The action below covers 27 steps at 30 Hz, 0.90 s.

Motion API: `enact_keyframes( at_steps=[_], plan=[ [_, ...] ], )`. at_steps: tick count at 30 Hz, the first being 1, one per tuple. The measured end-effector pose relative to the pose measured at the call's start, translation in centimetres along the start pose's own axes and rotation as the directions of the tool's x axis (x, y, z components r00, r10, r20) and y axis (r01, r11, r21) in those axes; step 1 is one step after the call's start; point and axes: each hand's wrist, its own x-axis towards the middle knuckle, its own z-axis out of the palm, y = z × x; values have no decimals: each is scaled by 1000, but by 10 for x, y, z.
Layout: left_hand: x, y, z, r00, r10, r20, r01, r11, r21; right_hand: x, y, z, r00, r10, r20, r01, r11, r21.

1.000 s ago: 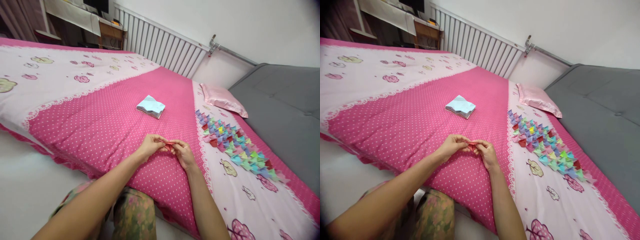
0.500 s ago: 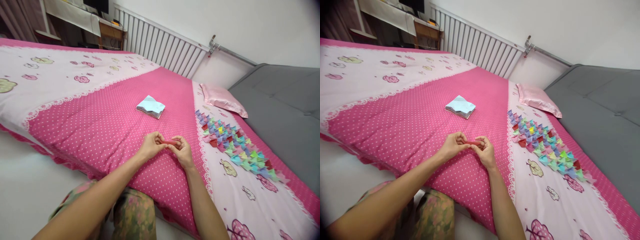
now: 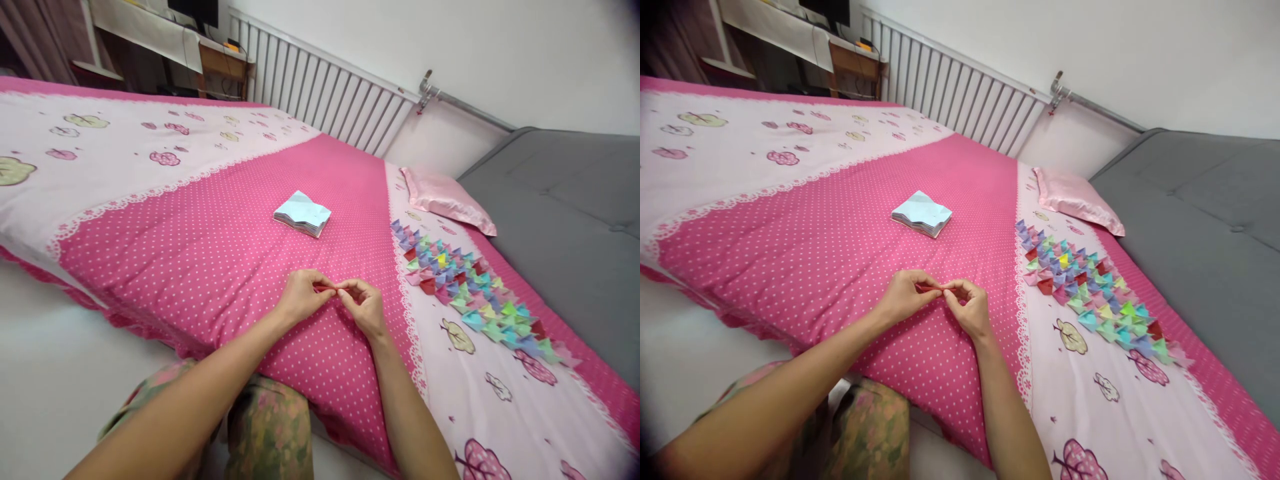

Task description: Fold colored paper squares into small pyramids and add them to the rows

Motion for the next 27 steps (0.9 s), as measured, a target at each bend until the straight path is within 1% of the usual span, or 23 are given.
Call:
enact_keyframes(
  at_steps=[3,5,12,16,19,22,24,27],
  plan=[
    [-1,-1,2,1000,24,1,-24,999,39,0,2,0,1000,-3,-25,2,998,-55],
    [-1,-1,3,1000,23,2,-23,999,43,1,3,0,999,-3,-37,1,999,-49],
    [0,-1,3,999,45,-11,-44,999,24,1,5,1,996,72,-47,-67,993,98],
    [1,-1,0,999,20,-28,-18,999,45,3,8,-2,992,116,-48,-106,980,170],
    [2,0,-5,999,-9,-39,11,999,30,5,12,-8,980,154,-125,-127,971,203],
    [4,-1,-12,998,-50,-47,50,999,-10,7,13,-11,968,149,-201,-100,966,237],
    [4,-3,-14,997,-64,-53,63,998,-26,6,11,-11,977,120,-174,-74,966,248],
    [2,-5,-13,998,-48,-32,47,999,-20,4,5,-6,996,81,-28,-74,977,199]
  ],
)
